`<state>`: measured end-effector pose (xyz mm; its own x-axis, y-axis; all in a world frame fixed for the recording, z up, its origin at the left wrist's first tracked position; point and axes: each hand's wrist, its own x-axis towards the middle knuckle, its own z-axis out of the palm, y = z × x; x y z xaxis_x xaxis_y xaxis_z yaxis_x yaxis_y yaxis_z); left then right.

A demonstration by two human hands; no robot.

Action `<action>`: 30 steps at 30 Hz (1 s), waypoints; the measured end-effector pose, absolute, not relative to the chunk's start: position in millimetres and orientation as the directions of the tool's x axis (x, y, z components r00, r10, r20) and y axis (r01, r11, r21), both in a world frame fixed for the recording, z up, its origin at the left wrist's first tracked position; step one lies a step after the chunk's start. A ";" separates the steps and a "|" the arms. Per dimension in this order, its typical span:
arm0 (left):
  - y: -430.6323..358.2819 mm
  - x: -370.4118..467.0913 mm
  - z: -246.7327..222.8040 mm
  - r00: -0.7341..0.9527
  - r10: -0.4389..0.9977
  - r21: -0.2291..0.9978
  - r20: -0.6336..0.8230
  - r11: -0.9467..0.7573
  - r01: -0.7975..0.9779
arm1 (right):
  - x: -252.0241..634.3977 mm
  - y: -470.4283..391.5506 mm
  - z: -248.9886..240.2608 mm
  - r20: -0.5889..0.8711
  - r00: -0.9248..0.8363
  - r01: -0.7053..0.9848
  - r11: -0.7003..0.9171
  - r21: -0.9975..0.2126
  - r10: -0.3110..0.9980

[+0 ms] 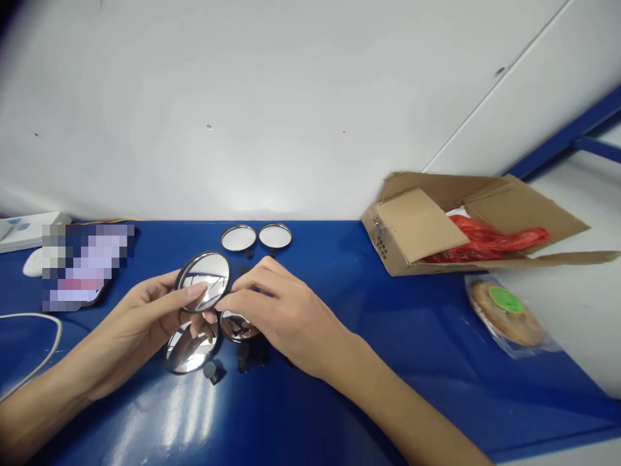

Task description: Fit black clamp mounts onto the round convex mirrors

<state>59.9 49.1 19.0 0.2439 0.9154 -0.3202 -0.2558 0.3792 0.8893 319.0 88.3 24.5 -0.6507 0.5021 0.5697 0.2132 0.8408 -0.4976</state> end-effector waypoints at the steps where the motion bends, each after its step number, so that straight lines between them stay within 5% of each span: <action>1: 49.2 60.2 19.9 0.240 0.913 0.885 -0.330 0.387 -0.258 | 319.6 89.2 24.3 0.553 -0.654 0.209 0.826 -0.523 0.516; 5: 49.7 59.8 20.2 0.139 0.930 0.895 -0.339 0.365 -0.257 | 328.1 101.5 21.1 0.472 -0.568 0.318 0.709 -0.630 0.674; 9: 50.2 60.4 19.4 0.035 0.937 0.901 -0.349 0.345 -0.262 | 339.5 117.0 10.4 0.307 -0.489 0.555 0.563 -0.613 0.816; 16: 47.6 64.9 22.1 0.023 0.946 0.906 -0.323 0.316 -0.282 | 352.7 130.3 -4.2 0.188 -0.638 0.627 0.646 -0.437 0.747; 30: 47.8 65.2 18.1 0.061 0.944 0.913 -0.324 0.329 -0.240 | 357.6 138.0 0.5 0.101 -0.529 0.666 0.485 -0.567 0.843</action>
<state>65.2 47.8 18.1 0.0609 0.9440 -0.3242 -0.2401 0.3291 0.9133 357.6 138.0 0.5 -0.5286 0.8429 0.1007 0.6655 0.4851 -0.5672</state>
